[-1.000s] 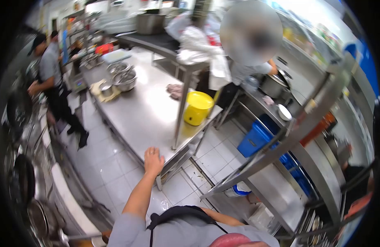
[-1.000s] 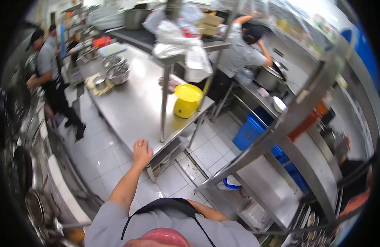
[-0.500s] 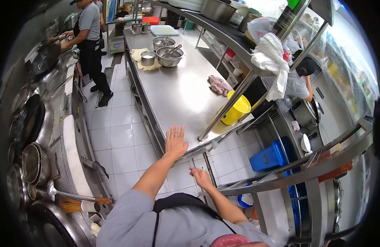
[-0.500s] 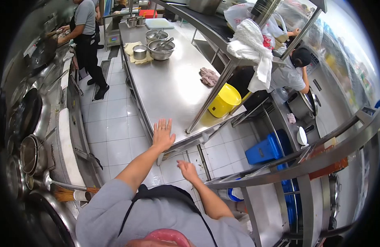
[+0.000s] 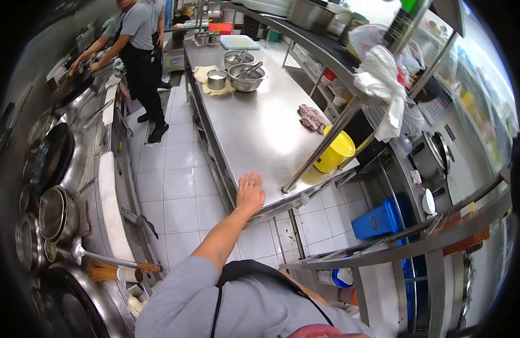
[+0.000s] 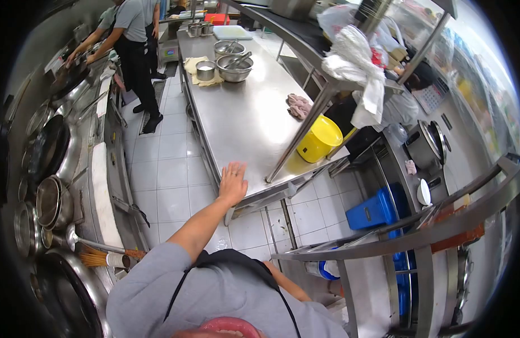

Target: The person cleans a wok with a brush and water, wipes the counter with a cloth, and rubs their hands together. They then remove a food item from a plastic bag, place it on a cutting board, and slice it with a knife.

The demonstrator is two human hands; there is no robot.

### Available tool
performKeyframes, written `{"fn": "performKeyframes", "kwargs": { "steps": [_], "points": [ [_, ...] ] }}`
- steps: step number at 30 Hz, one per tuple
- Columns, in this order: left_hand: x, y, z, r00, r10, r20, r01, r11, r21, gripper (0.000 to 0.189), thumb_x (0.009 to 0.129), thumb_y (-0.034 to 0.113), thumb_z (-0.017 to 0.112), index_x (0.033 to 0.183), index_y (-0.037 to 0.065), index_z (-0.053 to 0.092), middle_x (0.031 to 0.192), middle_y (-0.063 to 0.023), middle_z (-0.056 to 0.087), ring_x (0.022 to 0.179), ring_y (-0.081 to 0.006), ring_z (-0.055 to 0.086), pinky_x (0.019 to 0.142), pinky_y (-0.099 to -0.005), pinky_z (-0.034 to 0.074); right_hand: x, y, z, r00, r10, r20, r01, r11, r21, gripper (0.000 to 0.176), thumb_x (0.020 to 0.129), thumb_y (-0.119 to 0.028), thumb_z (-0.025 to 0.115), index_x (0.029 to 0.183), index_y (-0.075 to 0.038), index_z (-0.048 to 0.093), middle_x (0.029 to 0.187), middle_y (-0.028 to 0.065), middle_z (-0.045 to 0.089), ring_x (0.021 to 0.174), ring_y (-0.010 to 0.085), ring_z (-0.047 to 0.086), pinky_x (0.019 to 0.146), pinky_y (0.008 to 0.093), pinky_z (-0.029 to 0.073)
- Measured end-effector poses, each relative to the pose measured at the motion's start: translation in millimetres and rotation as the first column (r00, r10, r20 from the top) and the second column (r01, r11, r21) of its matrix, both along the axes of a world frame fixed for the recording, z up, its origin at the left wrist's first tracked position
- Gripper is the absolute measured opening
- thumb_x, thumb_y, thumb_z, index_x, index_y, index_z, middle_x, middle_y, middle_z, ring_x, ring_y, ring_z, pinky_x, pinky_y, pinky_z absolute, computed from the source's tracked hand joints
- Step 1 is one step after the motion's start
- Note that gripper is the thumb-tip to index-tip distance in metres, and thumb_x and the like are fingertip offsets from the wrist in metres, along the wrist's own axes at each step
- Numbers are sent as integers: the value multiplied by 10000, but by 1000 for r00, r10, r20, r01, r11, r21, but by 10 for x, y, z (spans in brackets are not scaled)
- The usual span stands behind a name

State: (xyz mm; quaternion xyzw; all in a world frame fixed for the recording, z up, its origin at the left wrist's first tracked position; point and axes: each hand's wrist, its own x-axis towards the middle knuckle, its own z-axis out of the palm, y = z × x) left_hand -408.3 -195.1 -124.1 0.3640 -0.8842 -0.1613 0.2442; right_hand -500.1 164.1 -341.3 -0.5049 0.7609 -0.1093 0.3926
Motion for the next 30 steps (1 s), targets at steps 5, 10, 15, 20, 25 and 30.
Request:
{"fn": "performKeyframes", "kwargs": {
  "steps": [5, 10, 15, 20, 25, 30],
  "points": [
    [-21, -20, -47, 999, 7, 36, -7, 1000, -7, 557, 891, 200, 500, 1419, 36, 427, 1492, -193, 375, 1429, -357, 260, 1189, -497, 134, -132, 1035, 238, 660, -750, 46, 690, 629, 357, 200, 836, -251, 612, 844, -70, 699, 692, 113, 661, 561, 214, 625, 471, 382, 479],
    [-33, -29, -173, 994, 14, 105, -5, 996, -84, 518, 858, 154, 496, 1365, 46, 500, 1484, -200, 392, 1417, -371, 281, 1177, -509, 160, -133, 1612, -147, 210, -968, 139, 868, 250, 430, 206, 847, -258, 598, 795, -74, 678, 673, 106, 650, 549, 179, 622, 428, 351, 454],
    [-66, 17, -78, 990, 30, 137, -18, 996, -87, 498, 855, 159, 503, 1342, 55, 525, 1487, -203, 392, 1414, -373, 289, 1171, -515, 170, 257, 1298, -175, 526, -831, 183, 755, 555, 350, 255, 839, -274, 584, 822, -41, 687, 699, 111, 663, 574, 244, 642, 478, 394, 496],
    [-102, 12, -94, 987, 40, 153, -23, 993, -113, 485, 860, 153, 499, 1334, 52, 524, 1479, -199, 401, 1413, -368, 292, 1167, -513, 184, 444, 1005, -1202, 664, -615, 425, 631, 766, 123, 306, 816, -299, 599, 908, -35, 725, 751, 124, 686, 693, 273, 672, 661, 449, 554],
    [-135, 73, 51, 982, 81, 169, -69, 995, -70, 438, 855, 147, 511, 1281, 52, 558, 1445, -189, 446, 1387, -358, 338, 1160, -500, 214, -111, 765, -329, 760, -587, 278, 412, 766, 493, 282, 820, -325, 617, 794, -77, 750, 785, 71, 714, 756, 164, 666, 646, 391, 549],
    [-220, -89, 413, 940, 58, 336, -54, 998, -22, 424, 851, 230, 554, 1210, 8, 590, 1229, -179, 579, 1204, -344, 488, 1047, -489, 338, -607, 820, -56, 803, -542, 250, 335, 756, 562, 286, 815, -316, 587, 706, -90, 724, 745, 52, 710, 726, 190, 688, 610, 400, 567]
  ]
}}
